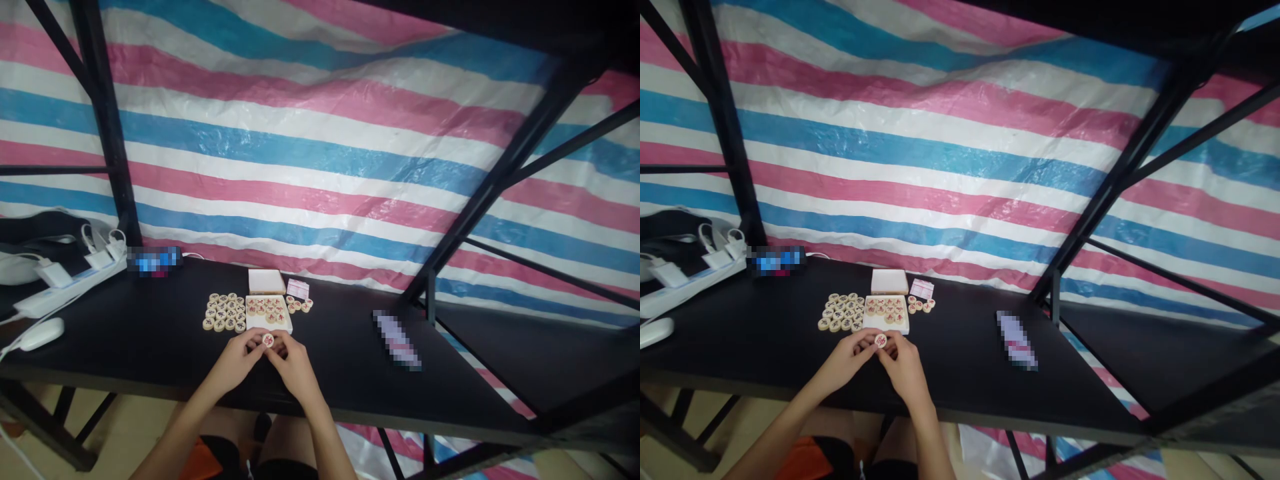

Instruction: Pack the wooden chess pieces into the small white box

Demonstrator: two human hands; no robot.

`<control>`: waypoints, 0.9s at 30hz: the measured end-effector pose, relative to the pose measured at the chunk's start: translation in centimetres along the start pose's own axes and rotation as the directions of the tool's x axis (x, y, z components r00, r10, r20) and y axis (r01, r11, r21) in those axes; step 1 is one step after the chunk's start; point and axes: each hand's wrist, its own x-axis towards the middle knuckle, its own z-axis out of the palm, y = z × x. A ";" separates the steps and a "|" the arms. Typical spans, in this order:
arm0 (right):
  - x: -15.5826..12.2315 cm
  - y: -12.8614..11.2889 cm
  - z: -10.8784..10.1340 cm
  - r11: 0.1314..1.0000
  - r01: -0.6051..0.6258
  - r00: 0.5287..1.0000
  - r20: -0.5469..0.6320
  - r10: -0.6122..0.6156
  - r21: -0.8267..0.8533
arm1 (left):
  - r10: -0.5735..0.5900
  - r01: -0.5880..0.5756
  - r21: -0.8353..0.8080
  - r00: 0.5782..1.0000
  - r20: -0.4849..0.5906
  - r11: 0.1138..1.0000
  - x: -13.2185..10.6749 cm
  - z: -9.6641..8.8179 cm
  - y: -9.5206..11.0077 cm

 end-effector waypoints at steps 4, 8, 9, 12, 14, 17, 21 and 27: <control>0.0 0.0 0.0 1.000 0.004 1.000 0.006 -0.004 0.014 | -0.004 0.003 -0.035 1.000 -0.021 0.999 0.1 0.0 -0.2; 0.0 -0.1 0.0 1.000 0.020 1.000 0.004 -0.020 0.016 | -0.011 0.011 -0.073 1.000 0.002 0.997 0.2 -0.1 -0.1; 0.0 -0.1 0.0 1.000 0.026 1.000 0.005 -0.026 0.016 | -0.011 0.012 -0.078 1.000 0.010 0.997 0.2 -0.1 0.0; -0.1 -0.3 -0.1 0.999 0.039 0.999 0.009 -0.039 0.007 | -0.011 0.013 -0.095 1.000 0.021 0.995 0.2 -0.1 -0.1; -0.1 -0.4 -0.2 0.999 0.036 0.999 0.007 -0.036 -0.002 | -0.016 0.019 -0.110 0.999 0.028 0.994 0.2 -0.1 -0.3; -0.1 -0.4 -0.2 0.999 0.031 1.000 -0.006 -0.031 -0.018 | -0.018 0.022 -0.133 0.999 0.035 0.991 0.2 0.0 -0.6; -0.1 -0.3 -0.3 0.999 0.022 1.000 -0.011 -0.023 -0.028 | -0.017 0.021 -0.114 0.999 0.032 0.993 0.2 0.0 -0.7; 0.0 -0.1 -0.3 0.999 0.007 1.000 -0.018 -0.007 -0.033 | -0.010 0.013 -0.076 0.999 0.031 0.997 0.0 -0.1 -0.2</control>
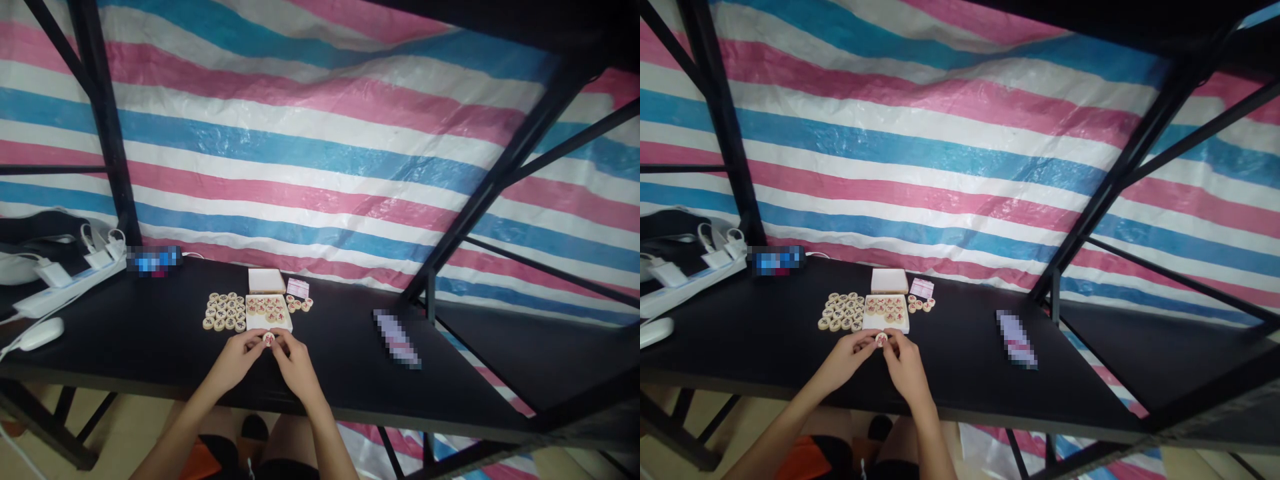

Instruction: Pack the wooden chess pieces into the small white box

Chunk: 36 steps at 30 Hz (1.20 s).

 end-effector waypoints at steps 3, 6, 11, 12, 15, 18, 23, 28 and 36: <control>0.1 0.1 0.0 1.000 -0.023 1.000 -0.007 0.023 -0.003 | 0.000 0.000 0.008 1.000 -0.007 1.000 0.0 0.0 0.0; 0.1 0.3 0.0 0.999 -0.029 1.000 -0.003 0.029 -0.023 | -0.007 0.007 0.011 1.000 -0.013 1.000 0.2 0.1 -0.1; 0.0 0.4 0.1 0.999 -0.024 0.999 -0.024 0.025 0.026 | -0.030 0.029 -0.019 0.996 -0.083 0.999 0.3 0.1 -0.2; -0.1 0.3 0.1 0.999 -0.016 1.000 -0.017 0.017 0.041 | -0.037 0.034 -0.035 0.996 -0.079 0.999 0.3 0.1 -0.2; -0.1 0.0 0.0 0.997 0.018 1.000 0.011 -0.019 0.079 | -0.045 0.040 -0.076 0.997 -0.059 0.996 0.3 0.0 -0.3; -0.2 -0.2 -0.1 0.996 0.043 0.999 0.022 -0.045 0.084 | -0.035 0.028 -0.098 0.997 -0.067 0.995 0.3 0.0 -0.6; -0.2 0.1 0.1 0.996 0.009 1.000 0.021 -0.011 0.084 | -0.054 0.040 -0.157 0.995 -0.089 0.987 0.5 0.0 -1.2; -0.1 0.4 0.2 0.999 -0.001 1.000 0.009 0.001 0.045 | -0.009 0.005 -0.062 0.997 -0.075 0.998 0.4 -0.1 -1.0; -0.1 0.1 0.0 0.998 0.057 0.998 -0.009 -0.057 0.018 | -0.062 0.059 -0.043 0.994 -0.086 0.997 0.4 0.0 -0.4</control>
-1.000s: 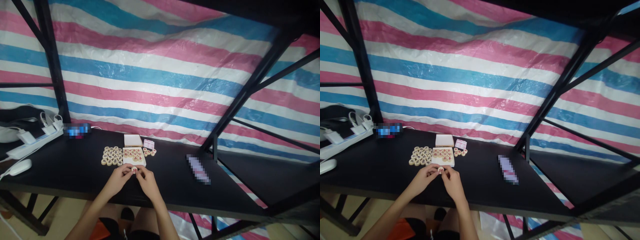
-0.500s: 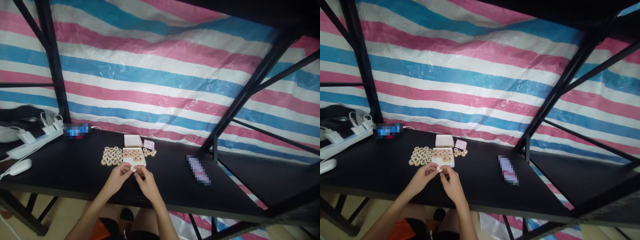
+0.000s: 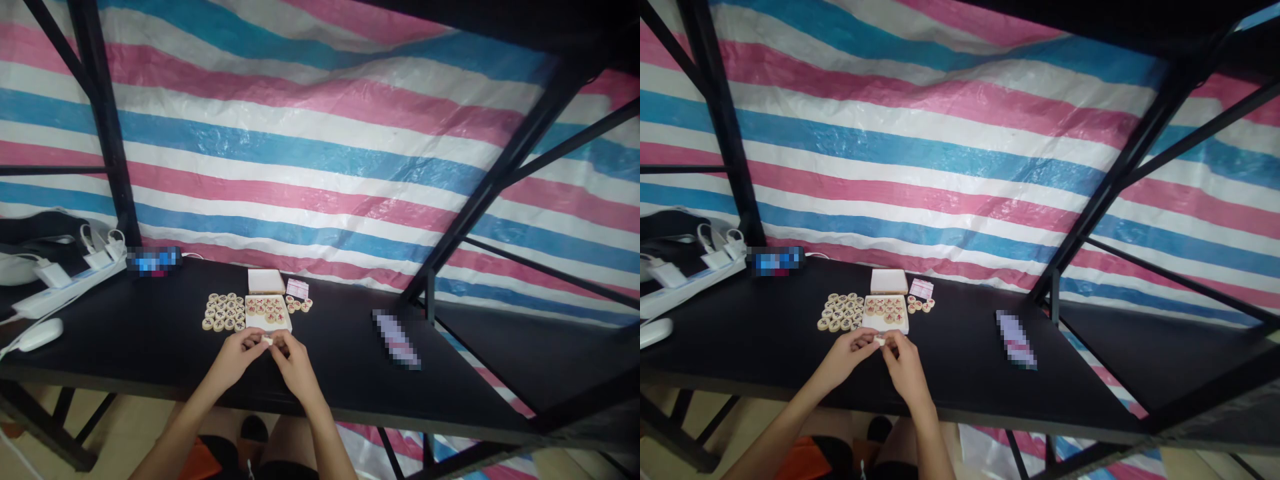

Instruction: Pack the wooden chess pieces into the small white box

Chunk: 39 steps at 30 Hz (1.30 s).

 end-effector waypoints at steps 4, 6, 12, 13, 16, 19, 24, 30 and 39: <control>-0.1 -0.4 -0.1 1.000 0.002 1.000 0.008 -0.002 -0.007 | -0.005 0.005 -0.003 1.000 -0.006 1.000 -0.1 -0.2 0.0; -0.1 -0.4 -0.1 1.000 -0.004 1.000 0.008 0.004 0.004 | 0.004 -0.004 -0.006 1.000 -0.020 1.000 -0.1 -0.2 -0.1; 0.2 0.1 0.1 0.992 -0.078 0.997 0.002 0.078 0.098 | 0.028 -0.028 0.040 1.000 0.005 0.999 -0.1 0.0 -0.1; 0.2 0.3 0.1 0.989 -0.092 0.996 0.002 0.093 0.119 | 0.034 -0.034 0.051 0.999 0.006 0.998 -0.1 0.0 -0.1; 0.5 0.7 0.0 0.979 -0.119 0.992 -0.012 0.123 0.167 | 0.058 -0.055 0.105 0.998 -0.020 0.993 -0.1 0.1 -0.2; 1.3 0.7 -0.4 0.983 -0.124 0.989 -0.069 0.134 0.139 | 0.111 -0.092 0.174 0.989 -0.099 0.980 -0.1 0.2 -0.3; 4.6 0.5 -0.8 0.980 -0.081 0.995 -0.077 0.068 -0.182 | 0.136 -0.098 0.293 0.984 -0.113 0.951 0.0 0.3 -0.9; 7.6 1.4 0.7 0.905 -0.056 0.993 0.073 0.095 -0.422 | 0.171 -0.107 0.402 0.977 -0.128 0.909 -0.1 0.6 -1.4; 7.6 0.9 1.1 0.798 -0.045 0.986 0.100 0.131 -0.601 | 0.196 -0.144 0.419 0.977 -0.085 0.897 -0.2 0.5 -1.0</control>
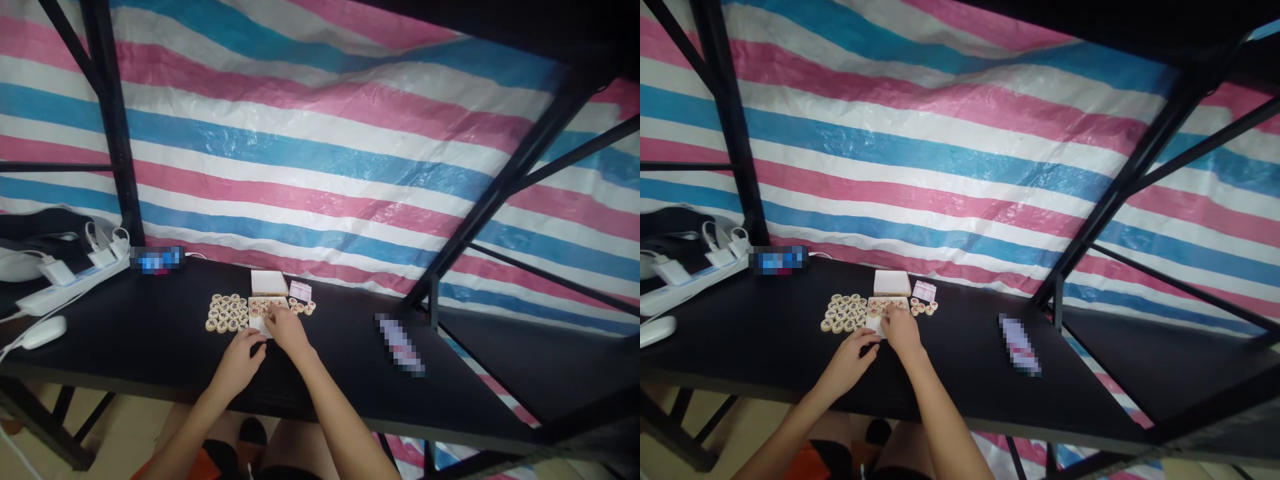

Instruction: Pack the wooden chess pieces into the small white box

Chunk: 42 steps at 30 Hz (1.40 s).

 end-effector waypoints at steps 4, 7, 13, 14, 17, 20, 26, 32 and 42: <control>0.2 0.3 -0.2 0.998 -0.008 1.000 0.015 0.009 -0.055 | -0.002 0.002 -0.016 1.000 0.013 1.000 0.0 -0.1 0.0; 0.4 0.6 -0.4 0.997 0.033 0.998 0.049 -0.030 -0.064 | -0.004 0.004 -0.021 1.000 0.014 1.000 0.0 -0.1 0.0; 0.5 0.5 -0.5 0.992 0.102 0.993 0.063 -0.097 -0.081 | -0.001 0.001 -0.013 1.000 0.015 1.000 0.1 -0.1 0.1; 0.4 0.5 -0.6 0.991 0.103 0.993 0.057 -0.099 -0.088 | -0.004 0.004 -0.011 1.000 0.018 1.000 0.1 -0.1 0.1; 0.0 0.8 -1.2 0.988 0.113 0.992 0.058 -0.108 -0.102 | -0.014 0.014 -0.012 1.000 0.022 1.000 0.0 -0.1 0.1; -0.6 1.4 -1.9 0.985 0.136 0.988 0.090 -0.126 -0.109 | -0.012 0.013 -0.007 1.000 0.019 1.000 0.0 -0.1 0.1; -0.8 1.7 -2.5 0.973 0.187 0.974 0.154 -0.165 -0.139 | -0.004 0.004 0.008 1.000 0.021 1.000 0.1 -0.2 0.2; -0.8 1.0 -2.6 0.960 0.207 0.969 0.172 -0.176 -0.186 | -0.012 0.013 -0.003 0.999 0.046 1.000 0.0 -0.4 0.5; -0.9 0.9 -2.2 0.907 0.396 0.900 0.255 -0.353 -0.142 | -0.002 0.001 0.003 0.999 0.054 1.000 0.0 -0.3 0.4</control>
